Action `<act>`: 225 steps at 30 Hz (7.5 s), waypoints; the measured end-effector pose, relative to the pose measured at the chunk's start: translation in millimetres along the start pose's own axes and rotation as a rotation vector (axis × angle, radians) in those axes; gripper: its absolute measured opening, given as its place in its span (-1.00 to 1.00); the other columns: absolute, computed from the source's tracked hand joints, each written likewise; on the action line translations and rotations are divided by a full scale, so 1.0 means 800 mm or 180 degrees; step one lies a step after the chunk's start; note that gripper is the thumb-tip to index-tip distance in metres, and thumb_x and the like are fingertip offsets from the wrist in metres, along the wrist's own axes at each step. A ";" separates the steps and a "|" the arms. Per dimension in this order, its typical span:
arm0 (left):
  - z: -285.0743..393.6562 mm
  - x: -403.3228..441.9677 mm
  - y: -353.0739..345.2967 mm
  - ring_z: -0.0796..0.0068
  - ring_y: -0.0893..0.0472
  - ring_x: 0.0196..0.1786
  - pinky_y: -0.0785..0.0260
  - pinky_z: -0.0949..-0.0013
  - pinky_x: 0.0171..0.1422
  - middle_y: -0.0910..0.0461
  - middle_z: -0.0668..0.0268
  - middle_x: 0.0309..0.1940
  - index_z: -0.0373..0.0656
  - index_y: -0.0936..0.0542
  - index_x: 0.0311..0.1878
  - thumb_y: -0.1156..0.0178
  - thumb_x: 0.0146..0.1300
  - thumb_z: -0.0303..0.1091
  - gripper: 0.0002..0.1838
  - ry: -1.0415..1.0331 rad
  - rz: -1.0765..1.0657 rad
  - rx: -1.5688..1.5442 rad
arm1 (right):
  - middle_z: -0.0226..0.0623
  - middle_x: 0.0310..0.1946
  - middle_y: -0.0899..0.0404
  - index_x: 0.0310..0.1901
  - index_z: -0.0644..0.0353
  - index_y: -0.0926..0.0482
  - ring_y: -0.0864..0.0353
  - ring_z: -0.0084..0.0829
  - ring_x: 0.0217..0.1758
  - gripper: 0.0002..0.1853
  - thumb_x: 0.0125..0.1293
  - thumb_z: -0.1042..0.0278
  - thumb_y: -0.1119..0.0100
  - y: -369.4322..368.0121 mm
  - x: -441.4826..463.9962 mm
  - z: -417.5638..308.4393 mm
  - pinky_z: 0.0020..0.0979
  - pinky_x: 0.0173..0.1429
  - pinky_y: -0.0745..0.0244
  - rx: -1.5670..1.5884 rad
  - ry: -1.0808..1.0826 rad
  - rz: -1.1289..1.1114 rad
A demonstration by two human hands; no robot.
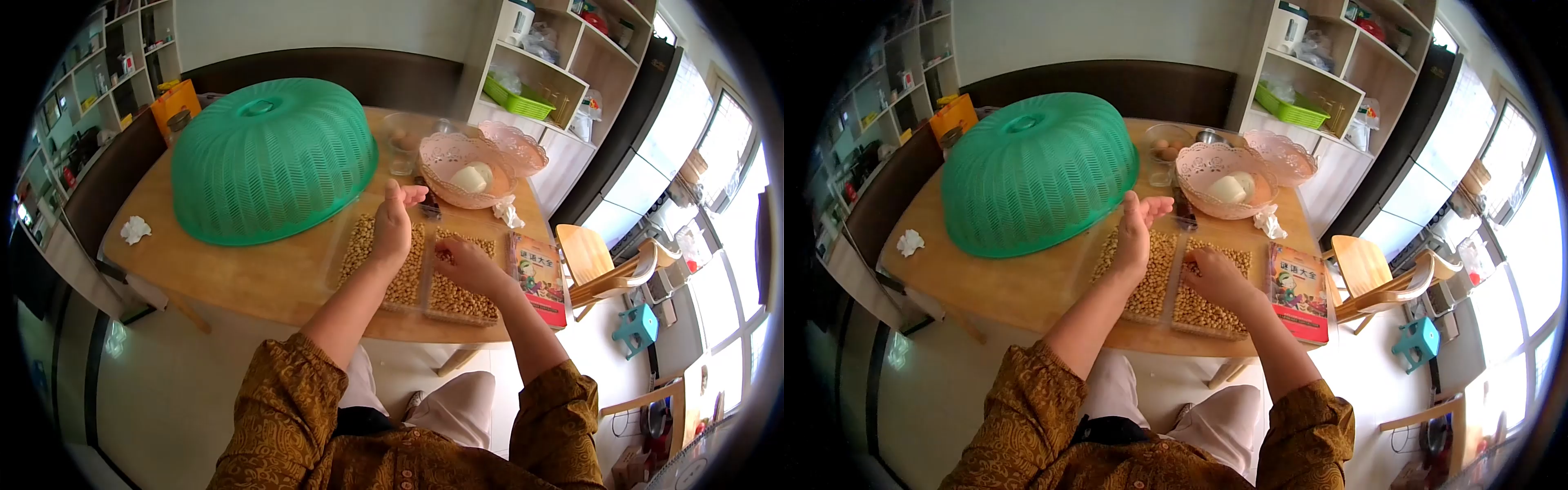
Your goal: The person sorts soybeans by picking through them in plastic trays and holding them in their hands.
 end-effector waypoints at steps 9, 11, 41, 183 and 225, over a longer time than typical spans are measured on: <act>0.005 -0.003 0.001 0.49 -0.48 -0.06 -0.20 0.33 0.13 -0.59 0.33 -0.20 -0.17 -0.59 -0.11 0.52 0.31 0.37 -0.15 0.0409 -0.0105 0.0086 | -0.02 -0.25 -0.59 -0.21 0.30 -0.55 -0.57 -0.11 -0.13 -0.71 0.06 0.31 -0.27 0.019 -0.033 -0.026 -0.21 -0.04 -0.46 0.0082 -0.0009 -0.0668; 0.006 -0.004 0.001 0.50 -0.48 -0.06 -0.20 0.34 0.13 -0.58 0.33 -0.20 -0.17 -0.58 -0.10 0.52 0.32 0.37 -0.16 0.0604 -0.0075 0.0001 | -0.08 -0.28 -0.59 -0.20 0.30 -0.55 -0.59 -0.19 -0.17 -0.73 0.10 0.32 -0.24 0.011 -0.037 -0.014 -0.25 -0.08 -0.47 0.0113 0.0055 -0.0700; -0.013 0.002 0.016 0.28 -0.37 0.09 -0.19 0.09 0.30 -0.37 0.16 0.04 -0.29 -0.38 0.11 0.57 0.43 0.08 -0.32 0.2623 0.0433 -0.2994 | -0.03 -0.02 -0.39 0.02 0.39 -0.37 -0.37 -0.13 0.12 -0.41 0.43 -0.10 0.29 -0.021 0.089 -0.022 -0.18 0.26 -0.31 0.6653 -0.0778 0.0936; -0.010 -0.007 0.016 -0.13 -0.54 -0.13 -0.35 0.03 0.01 -0.56 -0.10 -0.25 -0.35 -0.41 -0.05 0.04 0.26 -0.26 -0.66 0.0113 0.0101 0.2813 | -0.53 -0.18 -0.50 -0.05 0.04 -0.53 -0.41 -0.56 -0.10 -0.59 0.41 -0.03 0.25 -0.013 0.076 -0.021 -0.42 -0.01 -0.27 0.5254 -0.0466 0.1554; 0.084 -0.111 0.068 0.11 -0.49 0.00 -0.27 0.18 0.15 -0.55 0.13 -0.09 -0.25 -0.58 -0.13 -0.05 0.27 -0.26 -0.72 -0.0677 -0.1742 0.3731 | -0.06 -0.03 -0.46 -0.11 0.33 -0.48 -0.52 -0.05 0.04 -0.74 0.12 0.52 -0.03 0.011 -0.019 0.045 -0.16 0.07 -0.48 -0.1713 -0.0339 -0.0224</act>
Point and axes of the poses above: each hand's wrist, its own x-axis towards the middle knuckle, its own y-axis out of the back of the hand, z = x × y, the point moved 1 cm from there along x, towards the middle knuckle
